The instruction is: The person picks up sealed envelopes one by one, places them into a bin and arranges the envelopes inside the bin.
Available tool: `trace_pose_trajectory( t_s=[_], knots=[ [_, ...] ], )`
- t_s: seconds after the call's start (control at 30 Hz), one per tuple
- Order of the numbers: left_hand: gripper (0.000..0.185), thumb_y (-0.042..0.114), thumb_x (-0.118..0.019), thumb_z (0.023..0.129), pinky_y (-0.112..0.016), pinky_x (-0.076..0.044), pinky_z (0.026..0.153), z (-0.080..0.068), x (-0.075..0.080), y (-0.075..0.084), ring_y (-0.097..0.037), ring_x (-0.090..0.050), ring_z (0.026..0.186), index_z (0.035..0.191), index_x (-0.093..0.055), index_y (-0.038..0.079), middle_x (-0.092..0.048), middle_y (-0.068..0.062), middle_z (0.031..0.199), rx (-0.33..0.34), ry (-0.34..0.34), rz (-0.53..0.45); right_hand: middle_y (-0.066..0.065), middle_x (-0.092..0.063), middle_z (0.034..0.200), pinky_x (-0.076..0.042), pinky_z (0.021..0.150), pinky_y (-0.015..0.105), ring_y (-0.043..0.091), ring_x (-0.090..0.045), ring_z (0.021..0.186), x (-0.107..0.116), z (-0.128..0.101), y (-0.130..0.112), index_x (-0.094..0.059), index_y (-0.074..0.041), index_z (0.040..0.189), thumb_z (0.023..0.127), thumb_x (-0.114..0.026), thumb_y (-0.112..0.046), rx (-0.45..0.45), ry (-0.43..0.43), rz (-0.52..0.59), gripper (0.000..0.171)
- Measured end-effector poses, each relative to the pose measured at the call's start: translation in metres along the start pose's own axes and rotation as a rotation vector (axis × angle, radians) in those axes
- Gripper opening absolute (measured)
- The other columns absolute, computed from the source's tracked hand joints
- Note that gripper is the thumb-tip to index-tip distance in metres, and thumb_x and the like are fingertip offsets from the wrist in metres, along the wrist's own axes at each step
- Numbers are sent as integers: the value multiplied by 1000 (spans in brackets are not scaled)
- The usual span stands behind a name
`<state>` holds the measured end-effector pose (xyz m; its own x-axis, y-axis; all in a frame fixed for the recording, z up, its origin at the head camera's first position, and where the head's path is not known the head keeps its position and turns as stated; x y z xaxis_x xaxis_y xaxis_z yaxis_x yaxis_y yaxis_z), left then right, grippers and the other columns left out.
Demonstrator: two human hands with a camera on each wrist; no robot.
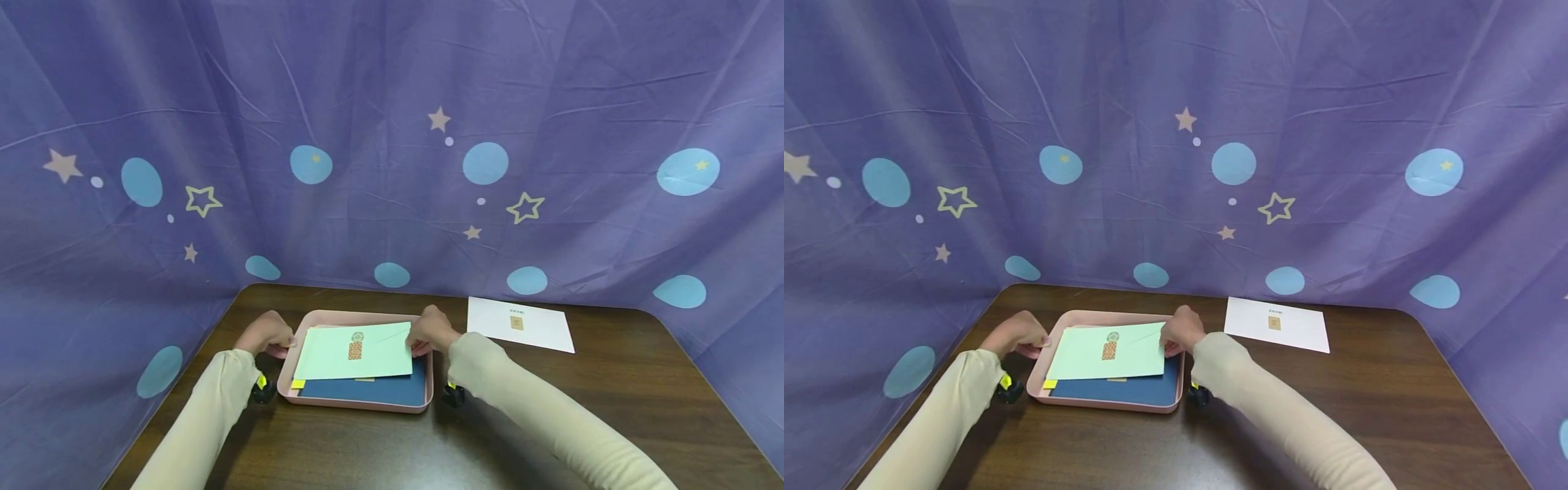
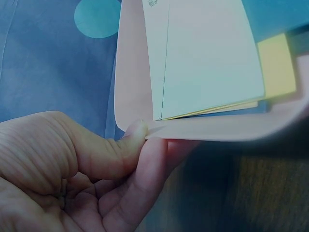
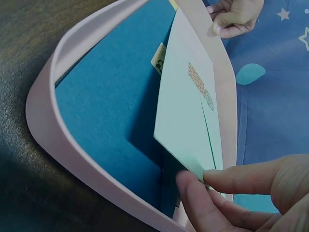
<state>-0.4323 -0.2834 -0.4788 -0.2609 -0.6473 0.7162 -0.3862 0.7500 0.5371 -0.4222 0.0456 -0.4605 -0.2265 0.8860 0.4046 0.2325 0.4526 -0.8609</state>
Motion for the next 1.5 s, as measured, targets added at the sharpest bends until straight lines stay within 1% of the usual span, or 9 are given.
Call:
trace_pose_trajectory(
  t_s=[0.2, 0.33, 0.53, 0.7, 0.87, 0.93, 1.13, 1.37, 1.5],
  knots=[
    [13, -5, -60, 89, -18, -58, 51, 1, -1, -1, -9, -58, 50, 76, -58, -2, -55, -7, 71, 7, 3, 8, 21, -69, 71, -67, 63, 42, 27, -70, 54, -2, 8, 3, -67, 9, 80, 75, -72, 13, -7, 32, -76, 8],
    [12, -5, -61, 90, -18, -58, 51, 0, 0, 0, -9, -59, 50, 78, -58, -3, -55, -8, 72, 8, 8, 24, 20, -68, 67, -67, 59, 41, 27, -69, 51, -2, 10, 2, -67, 8, 77, 73, -70, 13, 8, 46, -135, 7],
    [12, -4, -62, 90, -18, -57, 49, -2, 1, 2, -9, -59, 50, 78, -58, -4, -55, -8, 71, 5, 17, 36, 23, -70, 68, -65, 54, 38, 33, -73, 57, -3, 6, -5, -67, 7, 72, 73, -69, 13, 47, 62, -245, 6],
    [11, -3, -61, 90, -18, -57, 50, 0, 2, 2, -9, -59, 50, 79, -60, -4, -56, -9, 72, 12, 12, 44, 22, -71, 70, -65, 53, 36, 32, -74, 60, -3, 6, -7, -69, 6, 72, 74, -71, 11, 34, 79, -324, 5],
    [12, -2, -61, 90, -19, -58, 50, 3, 2, 0, -10, -60, 50, 79, -61, -5, -57, -10, 72, 22, 16, 47, 19, -69, 65, -64, 53, 35, 29, -73, 56, -3, 8, -6, -69, 6, 76, 74, -74, 11, 14, 81, -330, 7],
    [12, -3, -62, 90, -19, -58, 50, 4, 1, -1, -10, -60, 50, 79, -61, -4, -58, -10, 72, 26, 19, 41, 18, -69, 63, -64, 52, 35, 28, -72, 54, -3, 9, -6, -69, 5, 75, 73, -75, 10, 13, 82, -331, 8],
    [13, -3, -61, 90, -19, -58, 50, -1, 3, 0, -10, -59, 50, 77, -60, -3, -57, -9, 72, 6, 18, 22, 16, -68, 59, -64, 52, 35, 27, -71, 52, -3, 11, -6, -69, 4, 72, 72, -76, 11, 19, 88, -350, 10],
    [13, -3, -61, 90, -19, -58, 50, -1, 2, 0, -10, -59, 50, 77, -60, -2, -57, -8, 72, 14, 17, 11, 13, -67, 56, -63, 50, 33, 23, -70, 48, -1, 12, -6, -69, 4, 73, 71, -76, 12, 10, 111, -373, 11],
    [14, -5, -60, 89, -19, -58, 50, 0, 2, 0, -10, -58, 50, 75, -59, -2, -56, -8, 70, 7, 16, 6, 13, -66, 54, -63, 50, 34, 22, -68, 46, 0, 11, -7, -68, 4, 69, 69, -75, 13, 9, 116, -362, 12]
  ],
)
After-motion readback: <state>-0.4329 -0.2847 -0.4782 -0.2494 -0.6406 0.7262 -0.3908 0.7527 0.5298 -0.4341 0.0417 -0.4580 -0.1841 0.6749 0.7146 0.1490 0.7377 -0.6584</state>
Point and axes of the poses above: each hand's wrist, its own z-axis towards the middle knuckle, its own x-axis out of the back of the hand, y = z × x, the point moved 8 cm from there along z, towards the middle knuckle
